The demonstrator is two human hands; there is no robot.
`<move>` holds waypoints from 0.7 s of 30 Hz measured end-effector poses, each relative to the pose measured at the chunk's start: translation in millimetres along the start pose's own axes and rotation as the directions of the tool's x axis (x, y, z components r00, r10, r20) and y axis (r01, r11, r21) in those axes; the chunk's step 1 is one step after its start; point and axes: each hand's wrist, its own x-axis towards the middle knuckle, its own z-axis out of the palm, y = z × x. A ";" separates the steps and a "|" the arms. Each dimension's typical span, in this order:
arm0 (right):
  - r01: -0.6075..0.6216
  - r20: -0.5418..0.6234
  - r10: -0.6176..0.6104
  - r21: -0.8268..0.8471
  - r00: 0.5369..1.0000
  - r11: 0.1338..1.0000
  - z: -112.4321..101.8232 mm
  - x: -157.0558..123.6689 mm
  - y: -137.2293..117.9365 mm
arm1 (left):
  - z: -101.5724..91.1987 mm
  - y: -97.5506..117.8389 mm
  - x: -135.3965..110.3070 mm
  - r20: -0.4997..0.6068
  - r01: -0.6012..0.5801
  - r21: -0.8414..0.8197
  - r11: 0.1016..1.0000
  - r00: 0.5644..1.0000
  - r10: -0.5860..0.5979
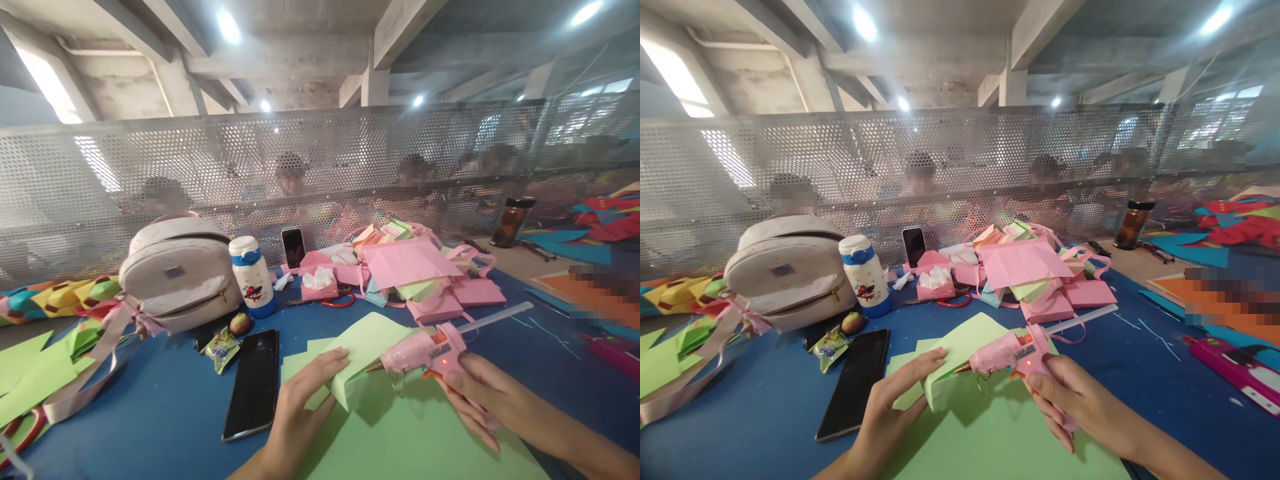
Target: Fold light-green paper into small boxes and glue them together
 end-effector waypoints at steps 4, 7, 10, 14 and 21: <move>-0.001 -0.016 0.001 -0.012 1.000 1.000 -2.7 -1.3 2.1 | -0.1 0.0 0.3 -0.001 -0.011 0.008 1.000 1.000 0.011; -0.002 -0.032 0.001 -0.037 0.999 0.999 -5.2 -2.5 3.8 | 0.2 0.4 1.0 -0.006 -0.017 0.007 1.000 1.000 0.017; -0.007 -0.053 0.004 -0.056 0.999 0.998 -6.9 -3.7 5.9 | 0.2 1.0 1.8 -0.015 -0.017 0.009 1.000 1.000 0.017; -0.015 -0.069 0.011 -0.054 0.998 0.998 -8.0 -5.3 9.5 | -0.1 0.9 1.9 -0.014 -0.030 0.014 0.999 0.999 0.030; -0.003 -0.056 -0.002 -0.080 0.998 0.997 -8.5 -6.6 4.3 | 0.4 -0.6 1.4 -0.010 -0.035 0.044 0.998 0.999 0.035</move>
